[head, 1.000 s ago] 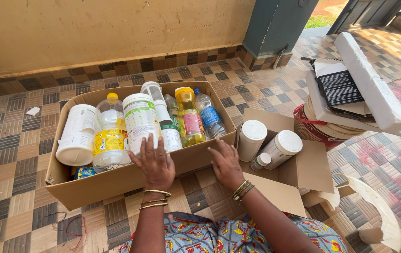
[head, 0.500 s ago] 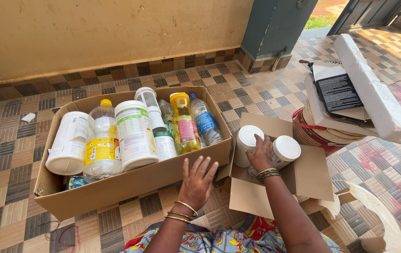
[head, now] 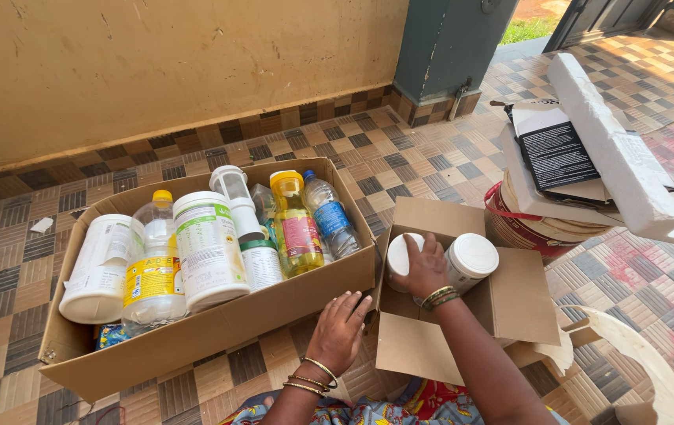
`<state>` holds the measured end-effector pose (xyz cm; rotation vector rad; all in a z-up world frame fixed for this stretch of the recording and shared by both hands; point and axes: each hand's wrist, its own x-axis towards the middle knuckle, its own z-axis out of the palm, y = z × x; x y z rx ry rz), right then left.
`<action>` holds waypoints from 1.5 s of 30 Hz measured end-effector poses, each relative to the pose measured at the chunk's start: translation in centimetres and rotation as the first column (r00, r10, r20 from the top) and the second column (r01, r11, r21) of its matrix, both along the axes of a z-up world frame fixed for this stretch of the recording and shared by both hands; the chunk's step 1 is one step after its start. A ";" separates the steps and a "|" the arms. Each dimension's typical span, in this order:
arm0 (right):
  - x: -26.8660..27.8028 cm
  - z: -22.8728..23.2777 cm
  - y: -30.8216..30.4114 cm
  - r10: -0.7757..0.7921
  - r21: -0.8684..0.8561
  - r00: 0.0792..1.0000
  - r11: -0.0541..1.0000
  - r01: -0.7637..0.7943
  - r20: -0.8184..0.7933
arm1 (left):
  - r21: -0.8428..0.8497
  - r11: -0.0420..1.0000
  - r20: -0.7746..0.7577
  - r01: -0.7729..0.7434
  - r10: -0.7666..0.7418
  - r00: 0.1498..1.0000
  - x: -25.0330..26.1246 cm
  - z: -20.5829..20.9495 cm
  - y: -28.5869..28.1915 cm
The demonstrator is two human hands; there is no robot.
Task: The person sits on the floor and packs various household items into cardboard boxes. They place white plastic containers, bottles, a plastic chair seat, and a toy car box into the boxes, arranging them to fit.
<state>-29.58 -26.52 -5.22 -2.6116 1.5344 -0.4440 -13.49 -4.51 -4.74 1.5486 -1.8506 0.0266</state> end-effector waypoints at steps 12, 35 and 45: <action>-6.3 -5.3 5.0 0.081 -0.099 0.966 0.993 -0.058 0.245 | 0.202 0.979 -0.399 -0.010 0.091 0.913 -8.0 -9.0 -9.2; -14.0 2.2 2.0 -0.054 0.044 -0.034 0.966 -0.256 0.998 | 0.357 0.934 -0.171 -0.008 0.074 0.983 -12.7 -1.9 -10.9; -14.7 0.9 1.5 -0.434 0.287 -0.121 0.755 -0.589 0.893 | 0.310 0.921 -0.624 0.237 0.009 0.782 -14.0 -1.0 -10.3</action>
